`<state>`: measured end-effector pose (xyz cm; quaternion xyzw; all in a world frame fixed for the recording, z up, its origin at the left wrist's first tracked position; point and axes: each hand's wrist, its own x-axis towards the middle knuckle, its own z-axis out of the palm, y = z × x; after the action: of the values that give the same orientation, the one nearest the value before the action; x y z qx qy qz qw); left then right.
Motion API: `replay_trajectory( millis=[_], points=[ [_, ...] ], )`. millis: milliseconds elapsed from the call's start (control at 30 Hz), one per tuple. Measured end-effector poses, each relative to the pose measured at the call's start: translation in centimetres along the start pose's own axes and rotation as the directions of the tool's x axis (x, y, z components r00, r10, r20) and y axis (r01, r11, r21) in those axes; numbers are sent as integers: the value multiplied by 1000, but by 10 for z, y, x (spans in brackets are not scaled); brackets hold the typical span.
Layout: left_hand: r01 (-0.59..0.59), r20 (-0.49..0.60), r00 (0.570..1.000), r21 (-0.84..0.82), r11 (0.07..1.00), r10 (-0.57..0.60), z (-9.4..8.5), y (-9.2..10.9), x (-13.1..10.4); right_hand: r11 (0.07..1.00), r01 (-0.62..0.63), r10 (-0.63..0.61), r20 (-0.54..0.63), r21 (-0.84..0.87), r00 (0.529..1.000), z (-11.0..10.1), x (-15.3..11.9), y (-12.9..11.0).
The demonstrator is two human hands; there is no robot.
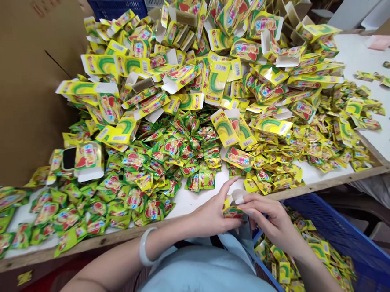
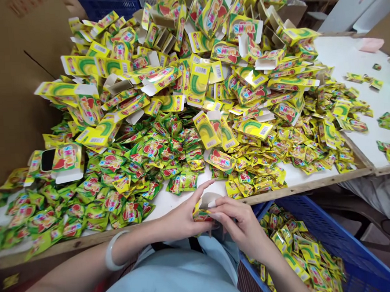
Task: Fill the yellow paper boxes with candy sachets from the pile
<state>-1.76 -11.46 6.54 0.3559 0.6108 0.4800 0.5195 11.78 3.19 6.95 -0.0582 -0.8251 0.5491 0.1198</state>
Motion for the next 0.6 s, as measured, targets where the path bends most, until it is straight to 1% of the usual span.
replay_trajectory(
  millis=[100,167,200,233,267,300,333,367,400,433,467,500,533,567,600],
  points=[
    [16,-10,1000,16,1000,-16,5,-4,-3,996,1,13,153,-91,988,-1,-2,-8],
    [6,16,1000,51,999,-7,8,-4,-5,995,12,12,236,-97,972,-2,-4,-9],
    [-11,39,999,74,997,8,8,-3,-6,995,19,5,254,-93,967,-5,-5,-7],
    [-48,59,997,111,993,42,7,-2,-7,995,26,-3,232,-98,973,-12,-6,-4],
    [-107,68,993,171,979,97,3,-1,-7,992,24,-5,151,-128,989,-23,-8,0],
    [-177,67,984,262,949,166,-3,-1,-7,981,7,-7,0,-194,1000,-38,-8,5],
    [-243,63,969,380,892,237,-11,-2,-8,953,-42,-18,-194,-300,981,-55,-8,10],
    [-282,52,953,511,812,298,-21,-6,-8,894,-124,-63,-396,-430,916,-73,-6,15],
    [-281,33,941,636,719,338,-31,-11,-7,796,-230,-153,-554,-560,818,-89,-3,20],
    [-247,12,936,736,630,353,-41,-17,-7,676,-323,-259,-624,-663,738,-100,2,23],
    [-200,-10,936,806,557,351,-49,-25,-7,571,-365,-354,-621,-736,699,-105,9,26],
    [-155,-31,939,851,501,344,-57,-33,-6,498,-345,-412,-567,-796,713,-103,18,28],
    [-123,-49,939,877,465,339,-62,-41,-6,466,-260,-431,-474,-846,768,-93,29,29],
    [-108,-57,938,889,445,342,-66,-47,-6,469,-128,-418,-347,-874,840,-77,40,30],
    [-110,-60,934,890,442,351,-68,-52,-6,485,11,-382,-201,-875,902,-57,52,31]
  ],
)
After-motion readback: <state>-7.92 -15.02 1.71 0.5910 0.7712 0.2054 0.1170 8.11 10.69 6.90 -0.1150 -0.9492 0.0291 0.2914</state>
